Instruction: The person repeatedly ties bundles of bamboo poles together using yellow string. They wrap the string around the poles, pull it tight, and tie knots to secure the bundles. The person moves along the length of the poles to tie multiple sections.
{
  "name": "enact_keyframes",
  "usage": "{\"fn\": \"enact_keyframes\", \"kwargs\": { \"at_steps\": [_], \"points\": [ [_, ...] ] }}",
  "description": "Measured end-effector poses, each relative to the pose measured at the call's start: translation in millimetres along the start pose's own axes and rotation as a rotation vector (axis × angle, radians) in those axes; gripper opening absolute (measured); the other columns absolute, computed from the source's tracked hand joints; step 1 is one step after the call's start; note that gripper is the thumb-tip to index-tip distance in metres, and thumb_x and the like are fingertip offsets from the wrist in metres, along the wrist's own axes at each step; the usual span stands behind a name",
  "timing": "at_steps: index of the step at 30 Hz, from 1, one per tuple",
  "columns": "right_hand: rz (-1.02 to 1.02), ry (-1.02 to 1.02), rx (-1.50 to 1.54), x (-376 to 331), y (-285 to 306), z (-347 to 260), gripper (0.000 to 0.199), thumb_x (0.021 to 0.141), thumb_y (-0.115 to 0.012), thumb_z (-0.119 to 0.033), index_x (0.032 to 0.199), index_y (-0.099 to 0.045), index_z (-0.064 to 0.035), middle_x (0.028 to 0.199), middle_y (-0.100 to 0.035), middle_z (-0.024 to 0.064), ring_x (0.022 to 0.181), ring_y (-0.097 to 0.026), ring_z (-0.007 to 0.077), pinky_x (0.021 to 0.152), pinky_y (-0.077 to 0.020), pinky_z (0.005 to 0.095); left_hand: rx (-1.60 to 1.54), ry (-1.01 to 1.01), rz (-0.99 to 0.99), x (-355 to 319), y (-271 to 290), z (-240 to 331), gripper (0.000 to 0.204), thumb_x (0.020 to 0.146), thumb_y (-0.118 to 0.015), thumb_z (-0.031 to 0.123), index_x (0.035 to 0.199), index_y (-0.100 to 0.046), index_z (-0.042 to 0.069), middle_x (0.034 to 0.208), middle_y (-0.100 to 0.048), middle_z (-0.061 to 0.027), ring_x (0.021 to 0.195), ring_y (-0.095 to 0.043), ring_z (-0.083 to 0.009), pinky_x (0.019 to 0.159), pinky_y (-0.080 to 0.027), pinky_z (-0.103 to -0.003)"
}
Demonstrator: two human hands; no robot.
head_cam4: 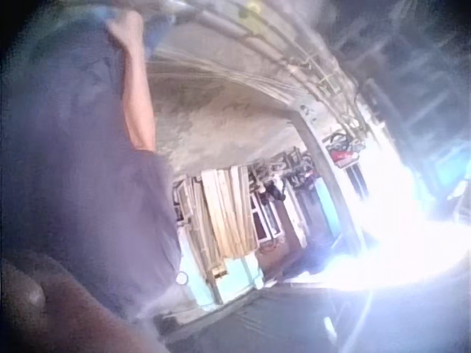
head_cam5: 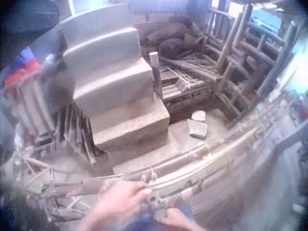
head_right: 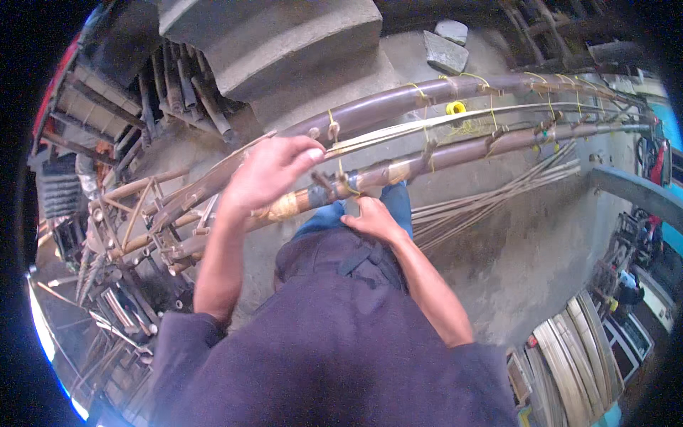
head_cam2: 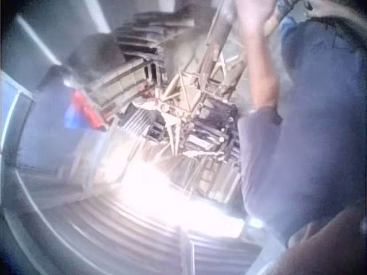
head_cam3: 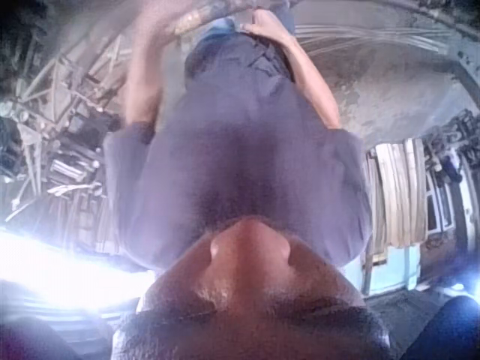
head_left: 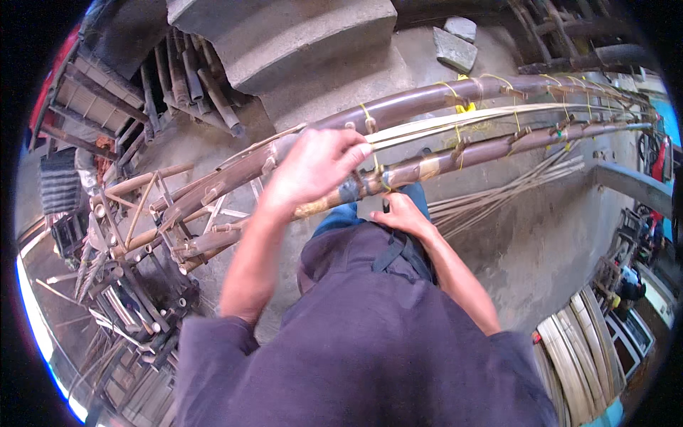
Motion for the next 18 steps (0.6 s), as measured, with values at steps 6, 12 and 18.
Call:
{"fn": "enact_keyframes", "kwargs": {
  "at_steps": [6,12,18],
  "points": [
    [0.422,0.687,-0.576,-90,138,-210,0.007,0.082,-0.062,-0.010,0.081,-0.061,-0.0035,0.068,-0.054,0.0119,0.066,-0.060,0.0284,0.059,-0.0478,0.0403,0.172,0.117,0.083,9,-57,-52,0.027,0.088,-0.053,0.020,0.102,-0.065,0.000,0.095,-0.066,-0.0222,0.097,-0.061,-0.0373,0.086,-0.047,-0.046],
    [-0.019,1.157,-0.515,54,115,-295,0.014,0.082,-0.062,-0.014,0.090,-0.064,-0.0027,0.094,-0.059,0.0131,0.091,-0.059,0.0296,0.080,-0.0471,0.0399,0.241,-0.138,0.299,19,-61,-51,0.025,0.084,-0.055,0.021,0.084,-0.068,0.000,0.089,-0.066,-0.0226,0.084,-0.064,-0.0409,0.080,-0.049,-0.048],
    [0.215,0.174,-0.495,153,141,-139,0.055,0.093,-0.039,-0.050,0.096,-0.064,-0.0002,0.094,-0.065,0.0189,0.093,-0.062,0.0319,0.080,-0.0487,0.0441,0.226,0.140,0.179,24,-65,-40,0.025,0.084,-0.056,0.021,0.086,-0.069,0.000,0.080,-0.063,-0.0286,0.081,-0.064,-0.0422,0.078,-0.050,-0.049]
  ]
}}
Point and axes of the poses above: each hand's wrist, its own x-axis towards the middle knuckle, its own y-axis out of the back of the hand, z = x × y, the point moved 5 cm from there along x, towards the middle knuckle
